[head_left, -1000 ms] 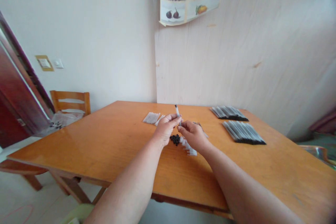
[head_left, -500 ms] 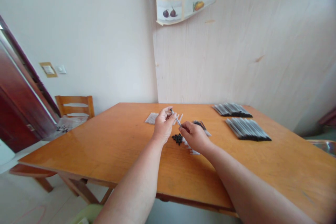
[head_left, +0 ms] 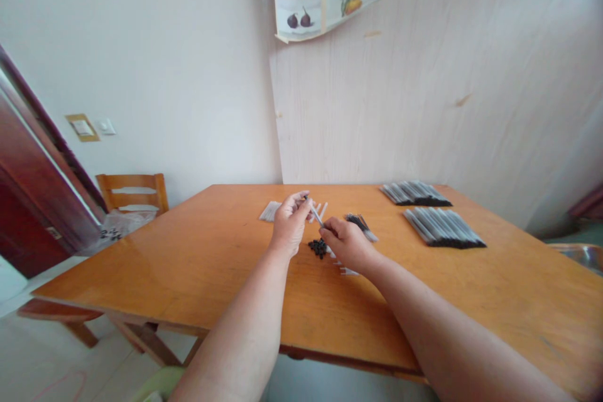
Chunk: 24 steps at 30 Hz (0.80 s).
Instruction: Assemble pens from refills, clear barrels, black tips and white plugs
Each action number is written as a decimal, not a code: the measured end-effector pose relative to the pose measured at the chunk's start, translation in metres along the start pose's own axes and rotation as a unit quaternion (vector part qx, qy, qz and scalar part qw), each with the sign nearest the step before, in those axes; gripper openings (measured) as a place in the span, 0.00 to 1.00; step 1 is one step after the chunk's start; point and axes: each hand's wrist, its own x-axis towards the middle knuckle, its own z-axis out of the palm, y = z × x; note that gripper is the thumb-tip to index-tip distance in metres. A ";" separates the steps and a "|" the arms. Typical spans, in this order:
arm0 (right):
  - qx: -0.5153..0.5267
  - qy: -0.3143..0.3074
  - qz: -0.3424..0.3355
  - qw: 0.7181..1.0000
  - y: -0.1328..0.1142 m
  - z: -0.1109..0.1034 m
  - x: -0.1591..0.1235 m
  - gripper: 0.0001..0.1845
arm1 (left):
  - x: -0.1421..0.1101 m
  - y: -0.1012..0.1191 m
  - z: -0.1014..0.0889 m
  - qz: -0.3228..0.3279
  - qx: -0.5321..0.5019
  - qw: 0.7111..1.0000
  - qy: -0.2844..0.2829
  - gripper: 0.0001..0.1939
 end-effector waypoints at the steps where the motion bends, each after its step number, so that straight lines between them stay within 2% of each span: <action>1: -0.005 -0.001 -0.002 1.000 -0.001 0.000 0.000 0.10 | 0.001 0.001 -0.001 -0.009 -0.018 1.000 0.012 0.19; 5: -0.025 -0.004 -0.012 1.000 -0.002 -0.001 -0.002 0.10 | 0.005 0.004 -0.007 -0.049 -0.101 0.993 0.041 0.18; 10: -0.027 -0.006 -0.012 1.000 -0.004 -0.001 -0.003 0.09 | 0.008 0.006 -0.011 -0.095 -0.158 0.982 0.031 0.16; 17: -0.009 -0.001 -0.017 1.000 -0.006 -0.003 -0.002 0.10 | 0.008 0.007 -0.012 -0.100 -0.164 0.981 0.016 0.14; 24: 0.057 -0.010 -0.019 0.998 -0.002 -0.002 -0.003 0.12 | 0.007 0.008 -0.014 -0.090 -0.166 0.982 -0.002 0.12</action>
